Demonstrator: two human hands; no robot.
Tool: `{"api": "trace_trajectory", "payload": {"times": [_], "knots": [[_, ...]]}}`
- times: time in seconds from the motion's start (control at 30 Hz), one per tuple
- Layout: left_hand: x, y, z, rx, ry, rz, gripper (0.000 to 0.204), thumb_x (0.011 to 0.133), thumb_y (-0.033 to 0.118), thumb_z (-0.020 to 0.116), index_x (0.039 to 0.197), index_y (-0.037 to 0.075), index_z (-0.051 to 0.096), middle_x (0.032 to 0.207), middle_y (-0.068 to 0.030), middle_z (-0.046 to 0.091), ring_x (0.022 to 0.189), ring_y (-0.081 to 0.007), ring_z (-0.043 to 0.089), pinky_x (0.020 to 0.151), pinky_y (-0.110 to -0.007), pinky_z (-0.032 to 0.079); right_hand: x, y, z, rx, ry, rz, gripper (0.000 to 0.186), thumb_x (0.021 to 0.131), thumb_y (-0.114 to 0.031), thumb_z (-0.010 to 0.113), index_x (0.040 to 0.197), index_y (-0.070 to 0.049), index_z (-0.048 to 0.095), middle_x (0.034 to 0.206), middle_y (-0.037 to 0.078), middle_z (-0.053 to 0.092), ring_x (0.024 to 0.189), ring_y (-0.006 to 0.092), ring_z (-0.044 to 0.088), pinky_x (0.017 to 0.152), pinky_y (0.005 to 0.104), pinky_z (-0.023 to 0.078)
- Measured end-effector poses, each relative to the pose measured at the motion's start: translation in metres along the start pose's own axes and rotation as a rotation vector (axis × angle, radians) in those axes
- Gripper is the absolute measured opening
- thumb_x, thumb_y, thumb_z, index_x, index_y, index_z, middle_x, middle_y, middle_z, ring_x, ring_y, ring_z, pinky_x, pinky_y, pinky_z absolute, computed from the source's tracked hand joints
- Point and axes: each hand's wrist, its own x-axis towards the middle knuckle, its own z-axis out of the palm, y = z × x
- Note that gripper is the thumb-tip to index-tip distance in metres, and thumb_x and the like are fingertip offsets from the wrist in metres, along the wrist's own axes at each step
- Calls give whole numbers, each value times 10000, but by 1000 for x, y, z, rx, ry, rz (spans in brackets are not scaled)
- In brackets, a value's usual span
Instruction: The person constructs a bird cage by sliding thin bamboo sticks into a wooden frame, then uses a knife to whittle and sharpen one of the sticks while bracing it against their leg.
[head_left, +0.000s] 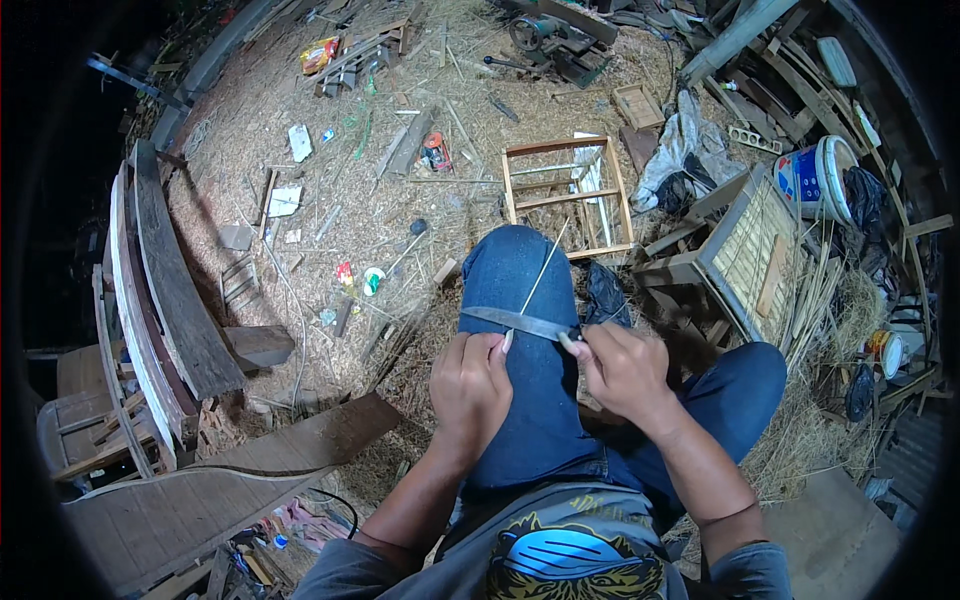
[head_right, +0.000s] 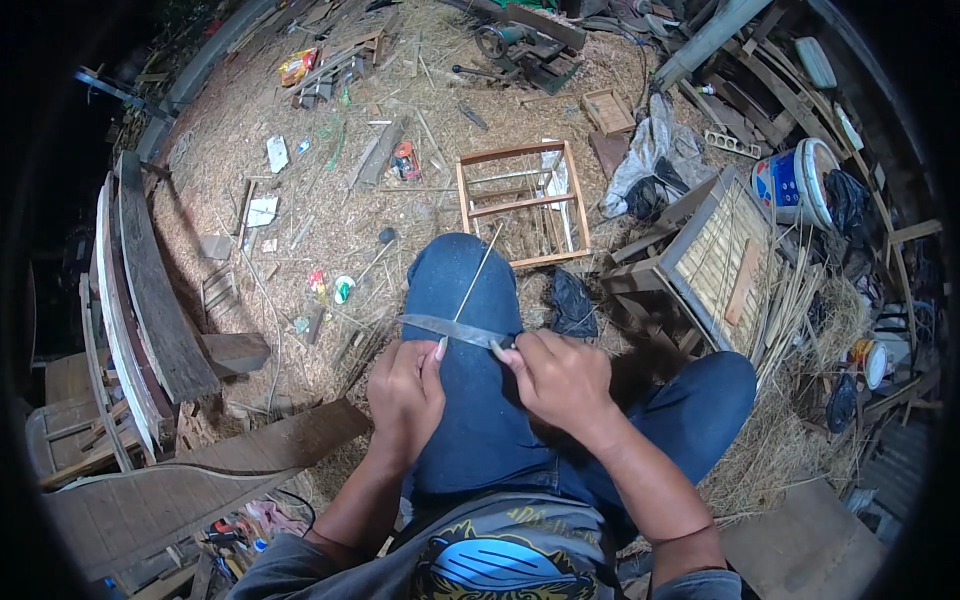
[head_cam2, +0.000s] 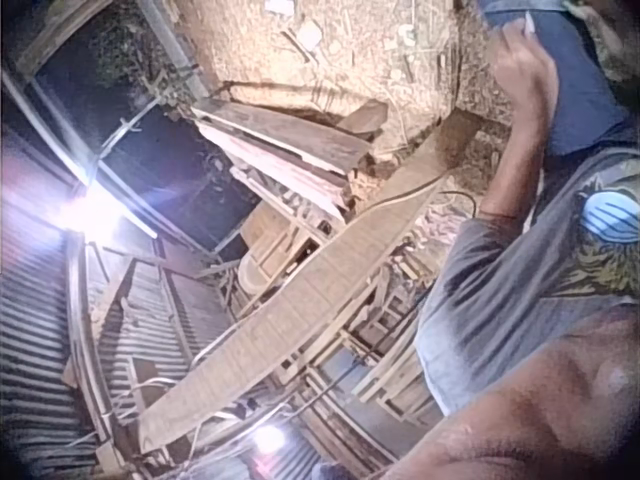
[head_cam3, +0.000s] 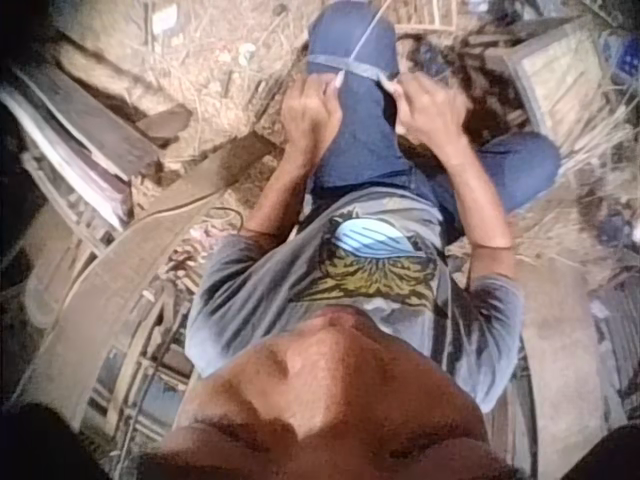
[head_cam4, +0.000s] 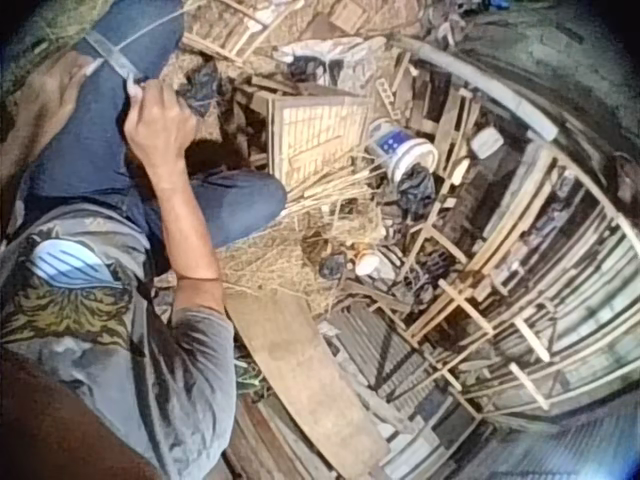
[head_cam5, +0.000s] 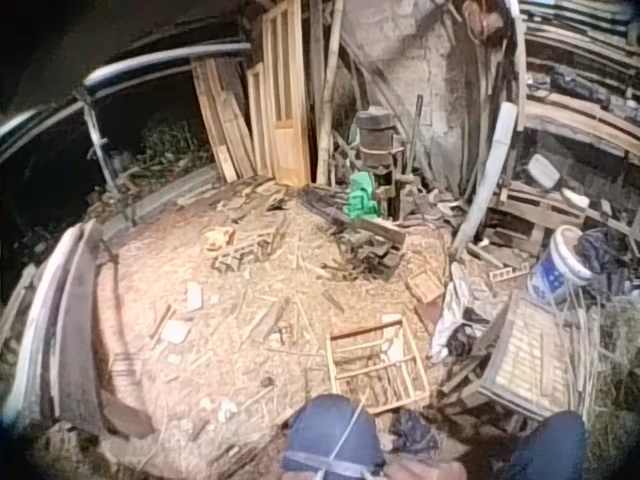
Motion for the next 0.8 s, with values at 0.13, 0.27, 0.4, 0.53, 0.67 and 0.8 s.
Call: {"api": "trace_trajectory", "payload": {"times": [0.13, 0.27, 0.4, 0.53, 0.67, 0.8], "knots": [[4, 4, -2, 5, 6, 29, 59, 968, 48, 725, 953, -9, 723, 858, -171, 694, 770, -380, 704, 692, -464, 549, 3, 7, -2, -34, 9, 67, 171, 950, -248, 737, 869, -104, 693, 763, 89, 681, 625, 335, 699, 532, 452, 526], [2, 2, 1, 15, 6, 9, 79, 976, 91, 714, 945, 19, 710, 866, -160, 678, 785, -389, 682, 715, -488, 533, -2, -1, 0, 3, -47, -43, 217, 974, -291, 720, 850, -116, 681, 738, 79, 655, 604, 314, 692, 516, 442, 526], [5, 4, 1, 0, -8, -9, 94, 982, 122, 701, 936, 41, 692, 872, -149, 662, 804, -399, 666, 739, -508, 522, -1, 1, 3, 19, -11, -23, 215, 971, -292, 718, 854, -115, 679, 739, 78, 650, 613, 309, 693, 530, 438, 533], [3, 3, 0, 5, -8, 4, 98, 981, 120, 701, 931, 37, 686, 872, -149, 662, 804, -401, 666, 740, -509, 522, -5, 4, 1, 15, 4, -76, 143, 914, -212, 757, 910, -75, 718, 759, 86, 658, 626, 305, 680, 552, 422, 516], [2, 2, 1, 12, -8, -11, 97, 976, 117, 706, 933, 33, 684, 875, -155, 664, 801, -408, 665, 737, -513, 522, -6, 4, 3, -18, -4, -87, 167, 918, -245, 762, 877, -98, 695, 751, 77, 651, 627, 291, 688, 546, 419, 525], [3, 5, 0, -21, -5, -5, 87, 972, 109, 710, 936, 33, 689, 879, -162, 668, 791, -412, 667, 728, -514, 524, -3, 15, 2, -38, 75, -57, 201, 927, -281, 763, 834, -126, 673, 726, 67, 634, 612, 279, 684, 527, 421, 522]]}}
